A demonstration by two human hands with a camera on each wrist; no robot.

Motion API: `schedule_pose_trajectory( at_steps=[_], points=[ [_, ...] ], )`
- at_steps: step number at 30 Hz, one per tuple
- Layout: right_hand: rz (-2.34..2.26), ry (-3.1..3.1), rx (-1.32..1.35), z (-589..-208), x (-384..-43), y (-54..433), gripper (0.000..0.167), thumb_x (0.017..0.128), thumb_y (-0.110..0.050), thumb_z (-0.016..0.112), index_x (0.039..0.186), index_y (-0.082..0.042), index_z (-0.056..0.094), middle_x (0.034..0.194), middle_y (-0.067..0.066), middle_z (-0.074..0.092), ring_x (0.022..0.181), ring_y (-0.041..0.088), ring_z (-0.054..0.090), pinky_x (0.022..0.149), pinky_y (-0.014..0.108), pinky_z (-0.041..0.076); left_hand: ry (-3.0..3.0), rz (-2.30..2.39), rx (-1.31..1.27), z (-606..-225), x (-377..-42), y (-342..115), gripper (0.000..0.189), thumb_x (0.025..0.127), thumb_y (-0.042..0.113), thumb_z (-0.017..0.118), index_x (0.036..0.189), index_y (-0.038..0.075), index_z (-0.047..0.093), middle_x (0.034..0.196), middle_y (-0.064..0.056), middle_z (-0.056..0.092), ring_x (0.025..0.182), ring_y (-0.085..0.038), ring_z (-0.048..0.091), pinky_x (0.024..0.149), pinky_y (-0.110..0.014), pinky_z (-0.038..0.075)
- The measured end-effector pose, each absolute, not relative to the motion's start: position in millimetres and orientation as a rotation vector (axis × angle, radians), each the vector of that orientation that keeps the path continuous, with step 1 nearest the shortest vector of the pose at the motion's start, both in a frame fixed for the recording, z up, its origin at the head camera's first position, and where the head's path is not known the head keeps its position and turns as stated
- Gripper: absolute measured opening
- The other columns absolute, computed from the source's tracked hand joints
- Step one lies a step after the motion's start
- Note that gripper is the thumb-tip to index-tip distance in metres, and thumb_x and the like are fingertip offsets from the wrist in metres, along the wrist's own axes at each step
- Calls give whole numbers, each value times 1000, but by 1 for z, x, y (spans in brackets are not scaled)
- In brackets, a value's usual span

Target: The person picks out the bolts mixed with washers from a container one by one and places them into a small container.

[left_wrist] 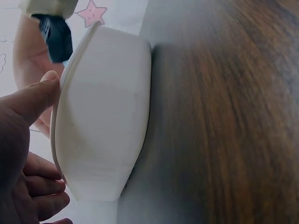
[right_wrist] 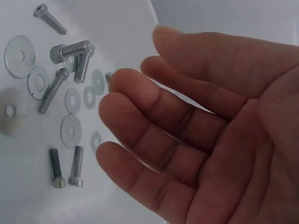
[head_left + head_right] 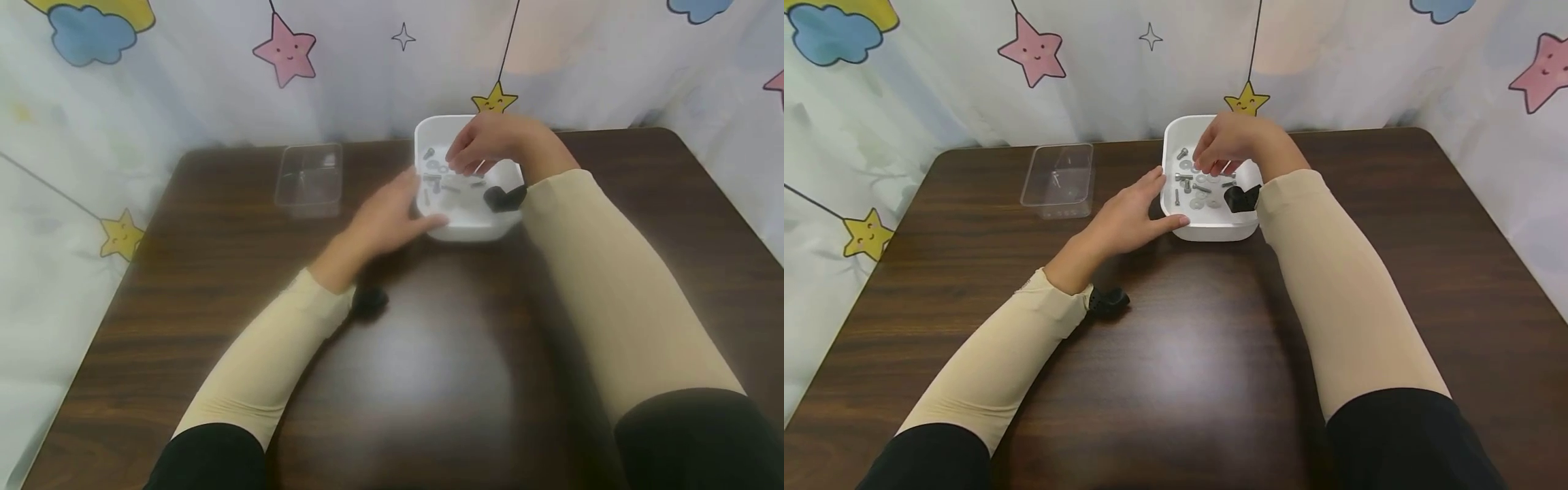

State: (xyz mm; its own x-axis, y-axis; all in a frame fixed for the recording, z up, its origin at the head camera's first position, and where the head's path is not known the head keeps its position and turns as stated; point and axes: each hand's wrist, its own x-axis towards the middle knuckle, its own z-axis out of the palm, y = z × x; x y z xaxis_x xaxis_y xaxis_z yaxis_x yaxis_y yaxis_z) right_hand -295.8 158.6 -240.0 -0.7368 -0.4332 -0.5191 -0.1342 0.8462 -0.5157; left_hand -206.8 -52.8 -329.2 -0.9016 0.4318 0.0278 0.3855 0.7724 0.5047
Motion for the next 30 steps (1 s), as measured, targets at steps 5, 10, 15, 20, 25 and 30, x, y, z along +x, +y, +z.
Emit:
schedule_pose_trajectory(
  at_steps=[5,10,15,20,25,30],
  points=[
    [-484,2330,-413,-244,-306,148,41,95,-24,63,133,-7,60,120,12,67,111,25,62,101,41,52,2898,715,650,-331,-209,-52,100,80,77,55,155,19,25,156,3,35,131,-14,44,111,-35,41],
    [-397,2301,-401,-247,-311,134,44,93,-18,64,135,-8,58,123,16,66,113,27,61,102,42,52,2912,685,661,-333,-212,-52,100,81,77,54,155,17,25,156,3,36,129,-16,47,109,-37,43],
    [-330,2257,-402,-252,-312,122,45,91,-13,62,136,-10,56,130,19,62,119,28,59,104,44,50,2904,665,652,-334,-210,-53,103,81,78,53,157,16,22,162,2,28,141,-17,38,117,-37,35],
    [-289,2252,-394,-257,-312,116,45,89,-11,65,133,-9,58,126,18,66,117,27,61,104,45,50,2879,669,635,-329,-206,-52,103,82,75,55,158,15,20,164,0,23,145,-18,32,119,-38,32],
    [-295,2245,-385,-262,-315,114,45,88,-13,70,132,-8,59,116,13,72,113,26,63,103,45,51,2873,665,632,-325,-204,-52,100,83,73,56,158,17,20,163,1,25,144,-16,34,119,-37,33],
    [-309,2231,-396,-268,-318,113,40,90,-13,67,129,-5,60,107,10,75,109,24,65,103,45,51,2881,659,636,-325,-203,-52,100,83,74,56,158,17,20,162,0,28,142,-18,38,117,-37,35]
  ],
)
